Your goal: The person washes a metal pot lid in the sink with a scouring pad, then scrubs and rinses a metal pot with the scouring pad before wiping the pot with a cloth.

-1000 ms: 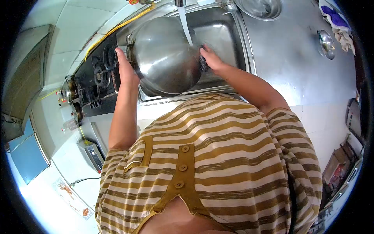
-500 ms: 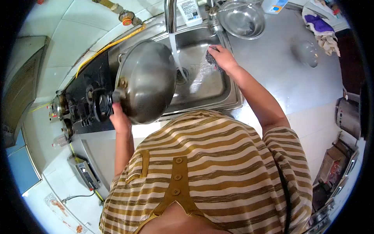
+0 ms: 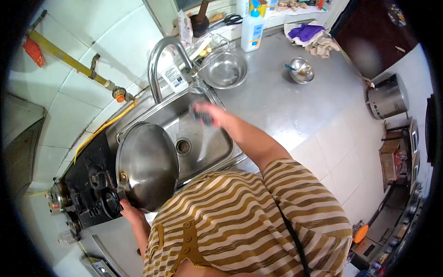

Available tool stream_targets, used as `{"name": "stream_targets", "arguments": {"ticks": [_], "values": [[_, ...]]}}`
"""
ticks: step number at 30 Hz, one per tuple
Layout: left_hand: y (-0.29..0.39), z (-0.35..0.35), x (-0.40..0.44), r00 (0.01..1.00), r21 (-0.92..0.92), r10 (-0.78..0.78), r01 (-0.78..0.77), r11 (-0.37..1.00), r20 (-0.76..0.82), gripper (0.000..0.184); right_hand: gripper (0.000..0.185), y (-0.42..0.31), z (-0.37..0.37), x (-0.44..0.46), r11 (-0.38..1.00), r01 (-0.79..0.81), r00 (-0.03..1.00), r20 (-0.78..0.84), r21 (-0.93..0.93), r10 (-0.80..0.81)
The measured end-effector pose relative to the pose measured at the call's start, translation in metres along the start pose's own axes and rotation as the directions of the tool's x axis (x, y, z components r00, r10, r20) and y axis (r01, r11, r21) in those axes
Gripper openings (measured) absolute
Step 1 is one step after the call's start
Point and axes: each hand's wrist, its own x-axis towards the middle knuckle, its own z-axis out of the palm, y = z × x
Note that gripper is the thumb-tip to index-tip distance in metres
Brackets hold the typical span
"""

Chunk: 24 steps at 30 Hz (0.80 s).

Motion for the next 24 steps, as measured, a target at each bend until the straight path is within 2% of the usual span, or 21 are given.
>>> {"name": "stream_targets", "arguments": {"ticks": [1, 2, 3, 4, 5, 7, 8, 9, 10, 11, 13, 14, 16, 18, 20, 21, 22, 23, 24], "values": [[-0.011, -0.01, 0.001, 1.0, -0.021, -0.018, 0.019, 1.0, 0.018, 0.062, 0.028, 0.014, -0.002, -0.012, 1.0, 0.024, 1.0, 0.0, -0.012, -0.024], [-0.016, -0.014, 0.004, 0.999, -0.031, -0.041, 0.042, 0.999, 0.032, 0.063, 0.028, 0.027, -0.002, -0.022, 0.91, 0.09, 0.994, -0.016, -0.405, -0.105], [-0.016, -0.012, 0.003, 0.999, -0.06, -0.05, 0.051, 0.997, 0.008, 0.062, 0.028, 0.038, -0.001, -0.029, 0.671, 0.124, 0.983, -0.003, -0.731, -0.184], [-0.018, -0.013, 0.005, 0.999, -0.065, -0.041, 0.041, 0.997, 0.013, 0.062, 0.029, 0.045, 0.001, -0.035, 0.326, 0.121, 0.967, 0.037, -0.938, -0.251], [-0.022, -0.013, 0.005, 0.998, -0.097, 0.032, -0.027, 0.995, 0.051, 0.06, 0.03, 0.047, -0.001, -0.038, -0.075, 0.08, 0.95, 0.099, -0.994, -0.297], [-0.032, -0.022, 0.008, 0.986, -0.114, 0.129, -0.116, 0.987, 0.108, 0.052, 0.031, 0.03, -0.01, -0.032, 0.194, 0.128, 0.811, -0.01, -0.973, -0.585], [-0.019, -0.013, 0.001, 0.984, -0.12, 0.134, -0.12, 0.986, 0.115, 0.052, 0.032, 0.014, -0.014, -0.03, 0.363, 0.151, 0.733, -0.142, -0.92, -0.665], [-0.005, -0.005, -0.01, 0.996, -0.029, 0.064, -0.062, 0.998, 0.067, 0.048, 0.033, -0.003, -0.018, -0.026, 0.516, 0.196, 0.648, -0.285, -0.834, -0.707], [0.004, 0.001, -0.019, 1.0, 0.061, -0.001, 0.0, 0.998, 0.013, 0.044, 0.04, -0.023, -0.029, -0.02, 0.62, 0.176, 0.633, -0.394, -0.765, -0.666], [0.006, 0.003, -0.022, 1.0, 0.055, 0.006, -0.007, 0.998, 0.018, 0.044, 0.049, -0.045, -0.041, -0.013, 0.71, 0.162, 0.615, -0.493, -0.685, -0.616], [0.008, 0.007, -0.022, 0.994, 0.01, 0.041, -0.042, 0.999, 0.098, 0.04, 0.068, -0.079, -0.05, -0.005, 0.844, 0.337, 0.638, -0.558, -0.417, -0.531], [0.008, 0.008, -0.018, 0.993, 0.006, 0.046, -0.047, 0.999, 0.11, 0.04, 0.068, -0.092, -0.04, -0.02, 0.841, 0.345, 0.628, -0.562, -0.417, -0.537], [0.004, 0.005, -0.012, 0.997, 0.115, -0.006, -0.002, 0.993, 0.073, 0.039, 0.074, -0.112, -0.022, -0.054, 0.901, 0.278, 0.748, -0.513, -0.333, -0.421], [0.006, 0.007, -0.009, 0.99, 0.113, -0.005, -0.011, 0.994, 0.14, 0.039, 0.073, -0.102, -0.029, -0.059, 0.877, 0.287, 0.704, -0.536, -0.385, -0.465], [0.004, 0.011, -0.004, 0.979, 0.106, -0.012, -0.009, 0.994, 0.202, 0.038, 0.068, -0.069, -0.046, -0.067, 0.655, 0.3, 0.646, -0.357, -0.694, -0.674], [0.0, 0.016, 0.0, 0.974, 0.015, -0.009, 0.006, 1.0, 0.225, 0.038, 0.056, -0.04, -0.064, -0.065, 0.588, 0.329, 0.571, -0.341, -0.739, -0.747], [-0.003, 0.022, 0.003, 0.969, -0.074, -0.007, 0.026, 0.997, 0.246, 0.039, 0.05, -0.024, -0.059, -0.089, 0.688, 0.308, 0.618, -0.412, -0.657, -0.67], [-0.002, 0.028, 0.004, 0.967, -0.076, -0.02, 0.041, 0.996, 0.254, 0.039, 0.045, -0.009, -0.055, -0.114, 0.779, 0.279, 0.661, -0.476, -0.562, -0.58], [0.001, 0.035, 0.004, 0.96, -0.086, -0.057, 0.084, 0.993, 0.273, 0.038, 0.043, 0.008, -0.062, -0.131, 0.777, 0.321, 0.599, -0.519, -0.542, -0.61]]}}
